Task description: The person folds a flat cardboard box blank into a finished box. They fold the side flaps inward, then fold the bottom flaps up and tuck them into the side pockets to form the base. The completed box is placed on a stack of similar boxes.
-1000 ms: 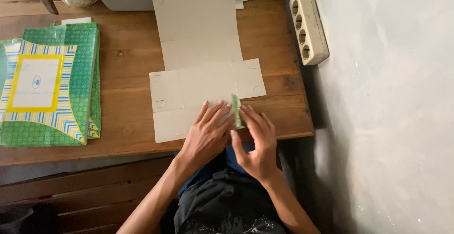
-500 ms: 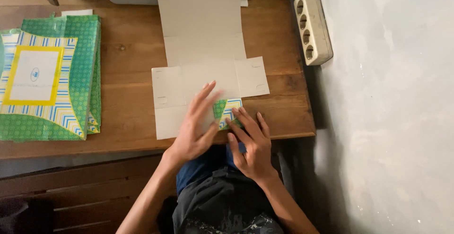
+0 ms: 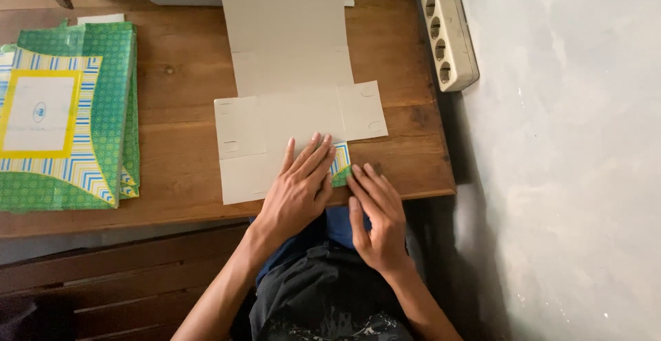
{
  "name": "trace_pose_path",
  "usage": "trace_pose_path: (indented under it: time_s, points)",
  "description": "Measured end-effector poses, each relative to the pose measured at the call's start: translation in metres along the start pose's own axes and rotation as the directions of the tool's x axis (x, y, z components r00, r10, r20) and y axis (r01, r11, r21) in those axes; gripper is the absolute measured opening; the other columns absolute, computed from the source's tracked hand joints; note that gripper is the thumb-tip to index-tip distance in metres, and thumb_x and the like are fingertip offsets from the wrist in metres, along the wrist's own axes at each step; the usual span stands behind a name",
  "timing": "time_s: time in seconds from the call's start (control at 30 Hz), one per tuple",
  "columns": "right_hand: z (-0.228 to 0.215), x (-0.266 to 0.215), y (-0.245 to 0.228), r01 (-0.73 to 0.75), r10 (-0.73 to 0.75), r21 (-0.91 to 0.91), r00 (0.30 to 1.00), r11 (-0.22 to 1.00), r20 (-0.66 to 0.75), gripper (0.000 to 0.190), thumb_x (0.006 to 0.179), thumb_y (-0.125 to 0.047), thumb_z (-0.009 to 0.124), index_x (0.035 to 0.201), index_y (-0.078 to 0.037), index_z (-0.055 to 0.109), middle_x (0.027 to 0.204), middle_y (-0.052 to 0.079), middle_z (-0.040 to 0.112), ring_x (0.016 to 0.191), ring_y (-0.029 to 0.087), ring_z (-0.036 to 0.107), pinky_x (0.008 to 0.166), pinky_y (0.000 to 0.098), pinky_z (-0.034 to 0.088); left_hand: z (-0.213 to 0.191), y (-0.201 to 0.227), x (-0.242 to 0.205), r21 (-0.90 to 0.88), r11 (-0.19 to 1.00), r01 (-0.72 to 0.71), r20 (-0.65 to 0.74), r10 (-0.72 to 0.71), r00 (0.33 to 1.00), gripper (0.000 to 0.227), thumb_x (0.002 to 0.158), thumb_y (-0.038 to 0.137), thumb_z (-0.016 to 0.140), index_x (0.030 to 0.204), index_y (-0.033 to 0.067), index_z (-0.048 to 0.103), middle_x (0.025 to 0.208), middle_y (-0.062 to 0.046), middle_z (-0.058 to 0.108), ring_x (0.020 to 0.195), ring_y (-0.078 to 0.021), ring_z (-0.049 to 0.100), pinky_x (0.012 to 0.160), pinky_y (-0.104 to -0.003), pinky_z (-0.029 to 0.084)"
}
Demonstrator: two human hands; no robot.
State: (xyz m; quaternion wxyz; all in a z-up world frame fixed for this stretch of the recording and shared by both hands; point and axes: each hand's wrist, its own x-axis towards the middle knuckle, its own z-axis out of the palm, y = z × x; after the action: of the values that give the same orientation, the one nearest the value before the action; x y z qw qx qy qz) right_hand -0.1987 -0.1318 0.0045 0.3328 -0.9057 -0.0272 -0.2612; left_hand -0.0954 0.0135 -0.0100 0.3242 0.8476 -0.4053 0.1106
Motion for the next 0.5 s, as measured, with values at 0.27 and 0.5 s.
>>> trace_pose_path:
  time_s: [0.27,0.5]
  points:
    - [-0.002,0.025,0.005,-0.137,0.146,-0.106,0.986,0.985,0.082,0.065,0.093,-0.020,0.067,0.152,-0.007,0.044,0.158,0.024,0.034,0.148,0.050,0.024,0.117,0.0669,0.016,-0.005,0.003,0.002,0.059,0.998,0.015,0.004,-0.015,1.000,0.043,0.095,0.013,0.059,0.136,0.0025,0.062,0.150,-0.014,0.055,0.145,-0.0285,0.045,0.122,-0.052,0.023]
    - [-0.002,0.043,0.011,-0.209,0.222,-0.109,0.966,0.972,0.131,0.073,0.091,-0.026,0.071,0.154,-0.006,0.040,0.158,0.030,0.030,0.148,0.053,0.021,0.116,0.0678,0.015,-0.007,0.002,0.003,0.039,0.999,0.031,0.001,-0.031,1.000,0.044,0.094,0.013,0.059,0.137,0.0037,0.063,0.150,-0.013,0.056,0.145,-0.0276,0.045,0.122,-0.051,0.024]
